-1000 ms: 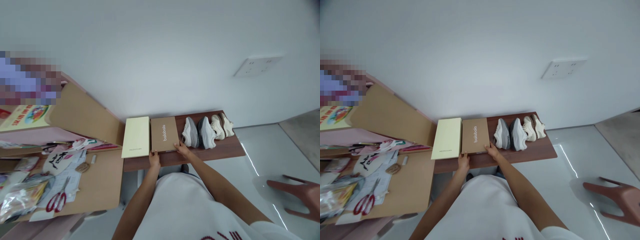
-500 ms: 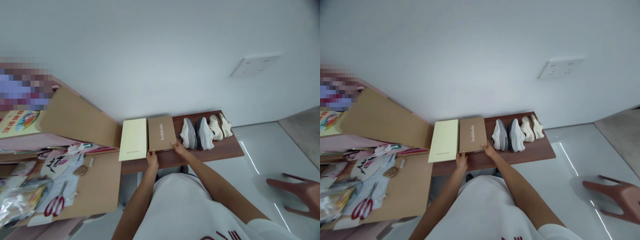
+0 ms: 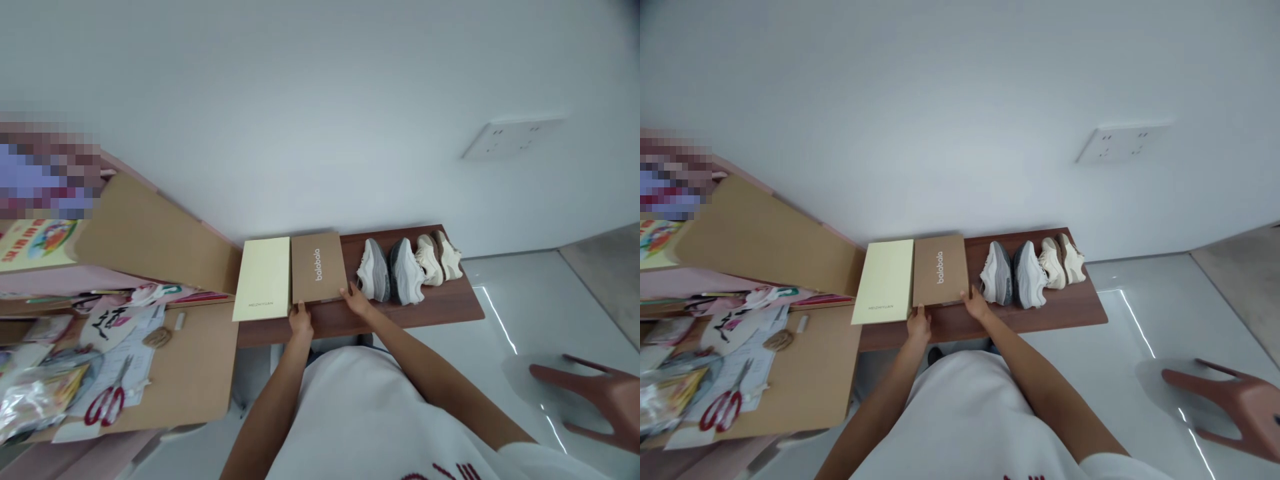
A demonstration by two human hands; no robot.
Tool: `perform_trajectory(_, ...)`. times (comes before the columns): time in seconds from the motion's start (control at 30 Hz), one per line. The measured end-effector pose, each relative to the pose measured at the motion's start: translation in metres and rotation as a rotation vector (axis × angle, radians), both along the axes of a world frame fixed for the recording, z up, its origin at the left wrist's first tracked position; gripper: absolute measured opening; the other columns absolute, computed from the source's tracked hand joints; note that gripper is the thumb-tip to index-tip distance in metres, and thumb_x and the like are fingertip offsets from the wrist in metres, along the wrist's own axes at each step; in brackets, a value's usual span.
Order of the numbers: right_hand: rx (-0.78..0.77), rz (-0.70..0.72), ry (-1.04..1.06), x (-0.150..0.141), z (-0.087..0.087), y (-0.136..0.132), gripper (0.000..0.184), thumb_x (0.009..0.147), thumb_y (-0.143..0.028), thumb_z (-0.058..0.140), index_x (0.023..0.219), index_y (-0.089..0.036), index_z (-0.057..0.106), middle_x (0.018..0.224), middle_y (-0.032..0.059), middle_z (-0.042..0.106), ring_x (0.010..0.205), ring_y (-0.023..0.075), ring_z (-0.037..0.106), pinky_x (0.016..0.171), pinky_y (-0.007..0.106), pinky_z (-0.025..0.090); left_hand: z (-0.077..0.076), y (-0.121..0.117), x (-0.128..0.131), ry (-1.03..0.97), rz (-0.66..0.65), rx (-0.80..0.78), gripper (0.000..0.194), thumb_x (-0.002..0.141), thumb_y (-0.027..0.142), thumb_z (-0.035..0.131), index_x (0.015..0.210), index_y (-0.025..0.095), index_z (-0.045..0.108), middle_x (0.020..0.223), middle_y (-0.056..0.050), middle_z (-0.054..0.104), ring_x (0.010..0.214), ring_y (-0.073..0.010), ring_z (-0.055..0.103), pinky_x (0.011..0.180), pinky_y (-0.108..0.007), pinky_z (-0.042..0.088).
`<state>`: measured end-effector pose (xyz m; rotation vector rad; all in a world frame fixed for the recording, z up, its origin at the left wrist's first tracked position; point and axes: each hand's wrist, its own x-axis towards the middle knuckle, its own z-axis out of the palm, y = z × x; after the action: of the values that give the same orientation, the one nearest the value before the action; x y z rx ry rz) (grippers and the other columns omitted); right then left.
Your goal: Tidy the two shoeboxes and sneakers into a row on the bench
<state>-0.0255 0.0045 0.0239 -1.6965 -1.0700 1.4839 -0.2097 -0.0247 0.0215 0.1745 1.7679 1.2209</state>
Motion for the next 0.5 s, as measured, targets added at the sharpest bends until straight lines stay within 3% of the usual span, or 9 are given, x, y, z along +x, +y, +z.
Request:
perform_trajectory(0.1,0.035,-0.006,-0.072,0.034,0.000,-0.015,0.069,0.085,-0.057,0.063,0.139,-0.015,0.057,0.146,0.0157,0.057,0.140,0.0319,0.048,0.121,0.047,0.031,0.005,-0.016,0.016,-0.137,0.002,-0.088,0.008,0.092,0.027,0.065,0.087,0.023,0.059,0.106,-0.007,0.067,0.109,-0.0171,0.066,0.096,-0.033,0.053)
perform_trajectory(0.2,0.101,-0.041,-0.133,0.083,0.005,-0.027,0.059,0.087,-0.054,0.057,0.134,-0.019,0.062,0.136,0.0140,0.065,0.129,0.0307,0.059,0.115,0.047,0.040,0.007,-0.028,0.049,-0.264,-0.125,-0.033,0.003,0.090,0.022,0.067,0.091,0.022,0.064,0.106,-0.008,0.069,0.109,-0.0174,0.067,0.102,-0.036,0.050)
perform_trajectory(0.3,0.146,-0.131,-0.275,0.138,0.009,-0.030,0.050,0.089,-0.052,0.052,0.127,-0.021,0.066,0.124,0.0125,0.071,0.117,0.0308,0.065,0.110,0.049,0.044,0.004,-0.023,0.094,-0.322,-0.299,-0.001,0.013,0.088,0.023,0.071,0.101,0.021,0.068,0.118,-0.012,0.070,0.116,-0.0200,0.066,0.108,-0.041,0.046)
perform_trajectory(0.43,0.133,-0.259,-0.550,0.197,-0.002,-0.032,0.053,0.090,-0.047,0.049,0.125,-0.011,0.064,0.120,0.0191,0.070,0.113,0.0321,0.065,0.105,0.050,0.046,-0.007,0.006,0.146,-0.127,-0.528,0.040,0.035,0.089,0.029,0.069,0.123,0.019,0.066,0.138,-0.016,0.063,0.132,-0.0244,0.056,0.113,-0.041,0.040)
perform_trajectory(0.5,0.055,-0.214,-0.639,0.218,-0.012,-0.033,0.050,0.088,-0.044,0.053,0.121,-0.008,0.065,0.116,0.0205,0.071,0.113,0.0335,0.064,0.102,0.049,0.047,-0.014,0.022,0.162,0.043,-0.631,0.032,0.042,0.090,0.027,0.065,0.130,0.016,0.062,0.144,-0.016,0.058,0.138,-0.0254,0.051,0.115,-0.039,0.036)
